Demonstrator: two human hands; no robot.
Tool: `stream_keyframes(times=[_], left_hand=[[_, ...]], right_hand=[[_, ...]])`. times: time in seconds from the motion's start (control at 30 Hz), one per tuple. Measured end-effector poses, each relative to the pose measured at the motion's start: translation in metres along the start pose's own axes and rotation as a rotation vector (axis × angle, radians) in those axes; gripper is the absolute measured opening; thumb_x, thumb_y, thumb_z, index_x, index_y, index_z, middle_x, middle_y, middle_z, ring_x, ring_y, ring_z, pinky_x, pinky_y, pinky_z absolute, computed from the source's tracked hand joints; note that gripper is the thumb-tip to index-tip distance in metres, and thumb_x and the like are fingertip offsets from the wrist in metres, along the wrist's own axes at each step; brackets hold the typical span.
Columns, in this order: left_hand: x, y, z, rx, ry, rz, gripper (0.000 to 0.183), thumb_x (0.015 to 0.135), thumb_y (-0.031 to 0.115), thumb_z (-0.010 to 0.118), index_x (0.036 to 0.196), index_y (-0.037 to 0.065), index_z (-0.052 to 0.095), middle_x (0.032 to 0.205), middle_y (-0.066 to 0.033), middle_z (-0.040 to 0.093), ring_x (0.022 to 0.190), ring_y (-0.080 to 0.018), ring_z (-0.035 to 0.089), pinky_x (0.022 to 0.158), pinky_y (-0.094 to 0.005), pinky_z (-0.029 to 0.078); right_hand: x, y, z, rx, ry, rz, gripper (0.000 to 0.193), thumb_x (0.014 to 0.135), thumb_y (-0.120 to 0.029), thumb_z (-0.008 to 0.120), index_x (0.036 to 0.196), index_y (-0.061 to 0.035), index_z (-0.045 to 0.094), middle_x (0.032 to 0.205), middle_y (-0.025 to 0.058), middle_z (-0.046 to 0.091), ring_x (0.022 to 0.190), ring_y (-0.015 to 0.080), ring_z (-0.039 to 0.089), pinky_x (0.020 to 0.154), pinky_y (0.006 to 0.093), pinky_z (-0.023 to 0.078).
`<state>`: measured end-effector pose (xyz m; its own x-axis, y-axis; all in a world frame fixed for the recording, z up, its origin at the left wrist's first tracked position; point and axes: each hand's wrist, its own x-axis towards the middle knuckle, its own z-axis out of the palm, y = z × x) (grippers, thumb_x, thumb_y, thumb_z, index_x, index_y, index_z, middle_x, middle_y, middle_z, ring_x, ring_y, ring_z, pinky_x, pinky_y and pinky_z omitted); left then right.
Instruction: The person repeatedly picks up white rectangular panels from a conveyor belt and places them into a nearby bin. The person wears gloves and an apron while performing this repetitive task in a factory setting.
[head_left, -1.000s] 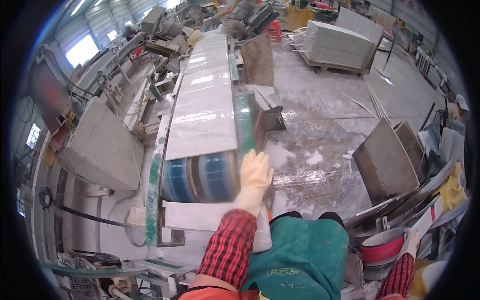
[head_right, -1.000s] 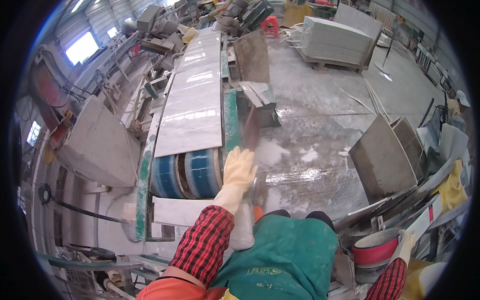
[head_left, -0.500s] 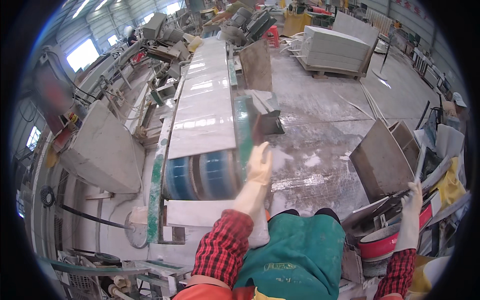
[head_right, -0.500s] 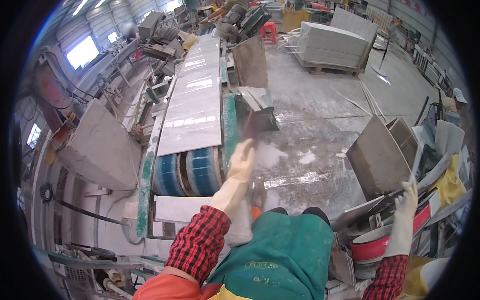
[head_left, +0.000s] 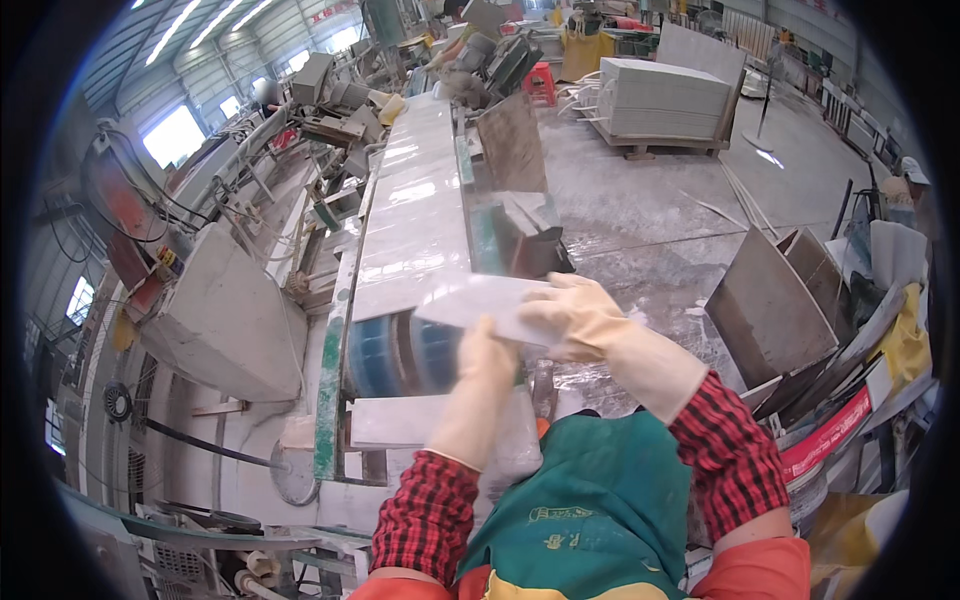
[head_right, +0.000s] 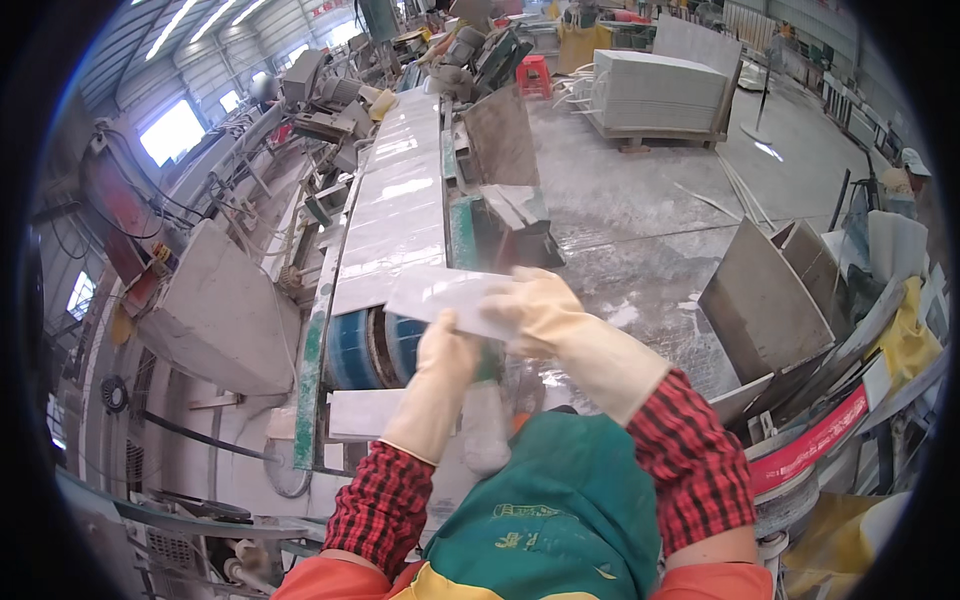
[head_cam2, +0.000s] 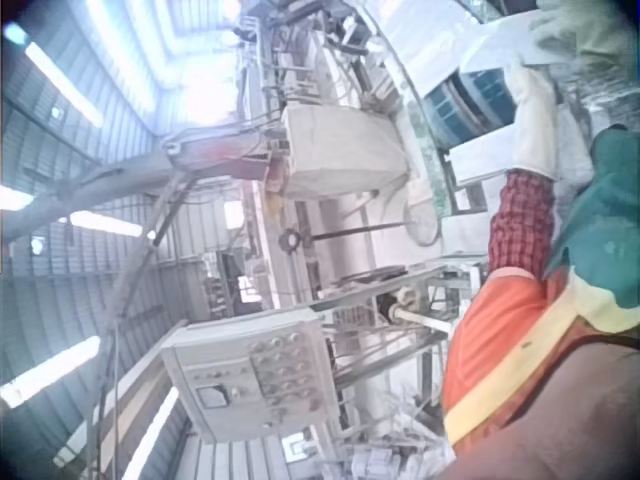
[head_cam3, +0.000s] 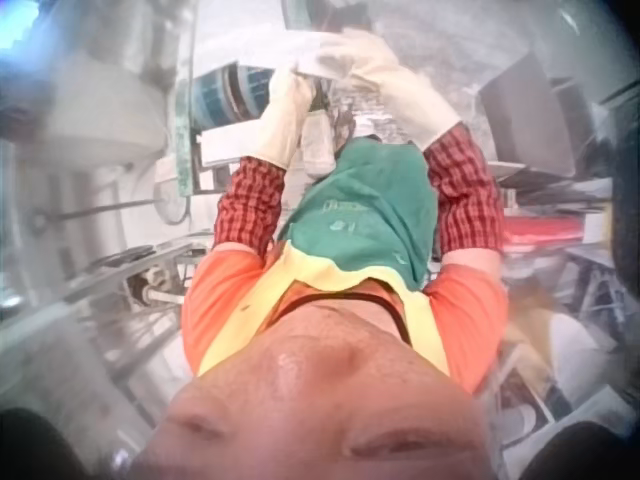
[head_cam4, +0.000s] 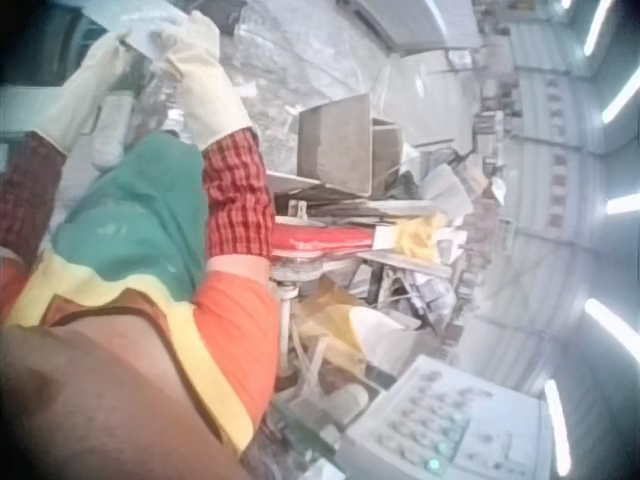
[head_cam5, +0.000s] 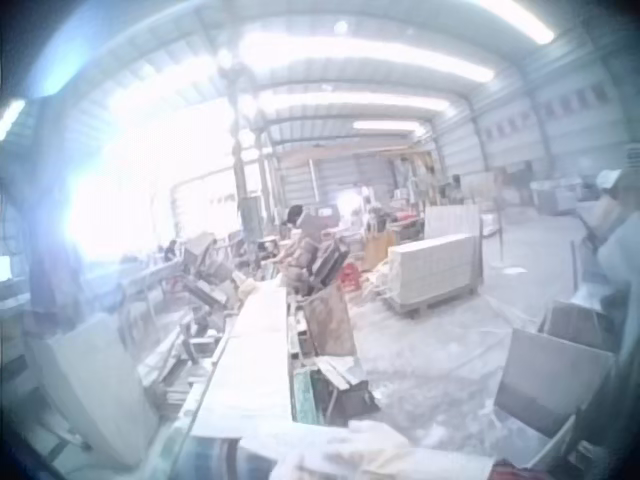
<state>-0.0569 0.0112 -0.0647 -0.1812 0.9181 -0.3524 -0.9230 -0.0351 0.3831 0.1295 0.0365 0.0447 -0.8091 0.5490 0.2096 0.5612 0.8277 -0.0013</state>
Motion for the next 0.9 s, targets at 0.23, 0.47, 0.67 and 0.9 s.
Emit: stream_keyframes(times=[0.23,0.47,0.67,0.9], left_hand=[[0.026,0.106,-0.068,0.104,0.315,0.254,0.033,0.103,0.013,0.044,0.130,-0.006,0.045,0.133,-0.0229,0.054,0.121,-0.0403,0.056,0.101,-0.0545,0.052],[0.058,0.143,-0.118,-0.005,0.451,0.305,0.045,0.096,0.000,0.045,0.139,0.002,0.035,0.136,-0.0250,0.047,0.122,-0.0450,0.054,0.094,-0.0622,0.053],[0.079,0.120,-0.106,0.028,0.458,0.351,0.036,0.101,0.012,0.046,0.134,-0.002,0.041,0.131,-0.0199,0.054,0.111,-0.0400,0.062,0.080,-0.0479,0.061],[0.078,0.120,-0.093,0.099,0.488,0.336,0.033,0.104,0.015,0.046,0.132,-0.002,0.043,0.130,-0.0178,0.057,0.113,-0.0373,0.062,0.091,-0.0457,0.060]], right_hand=[[-0.028,0.043,0.037,0.195,0.399,0.107,0.048,0.070,-0.032,0.081,0.112,-0.0152,0.066,0.109,0.0075,0.064,0.111,0.0278,0.059,0.098,0.0403,0.049],[-0.266,0.136,0.034,-0.026,0.115,0.917,0.049,0.078,-0.029,0.072,0.124,-0.0146,0.066,0.130,0.0120,0.063,0.124,0.0300,0.056,0.106,0.0389,0.044],[-0.489,0.115,0.001,-0.273,0.105,1.582,0.056,0.087,-0.031,0.066,0.137,-0.0076,0.056,0.133,0.0173,0.059,0.125,0.0341,0.053,0.107,0.0415,0.041],[-0.554,0.089,0.038,-0.478,0.069,1.691,0.053,0.094,-0.036,0.060,0.140,-0.0108,0.053,0.141,0.0153,0.054,0.129,0.0326,0.051,0.108,0.0419,0.040]])
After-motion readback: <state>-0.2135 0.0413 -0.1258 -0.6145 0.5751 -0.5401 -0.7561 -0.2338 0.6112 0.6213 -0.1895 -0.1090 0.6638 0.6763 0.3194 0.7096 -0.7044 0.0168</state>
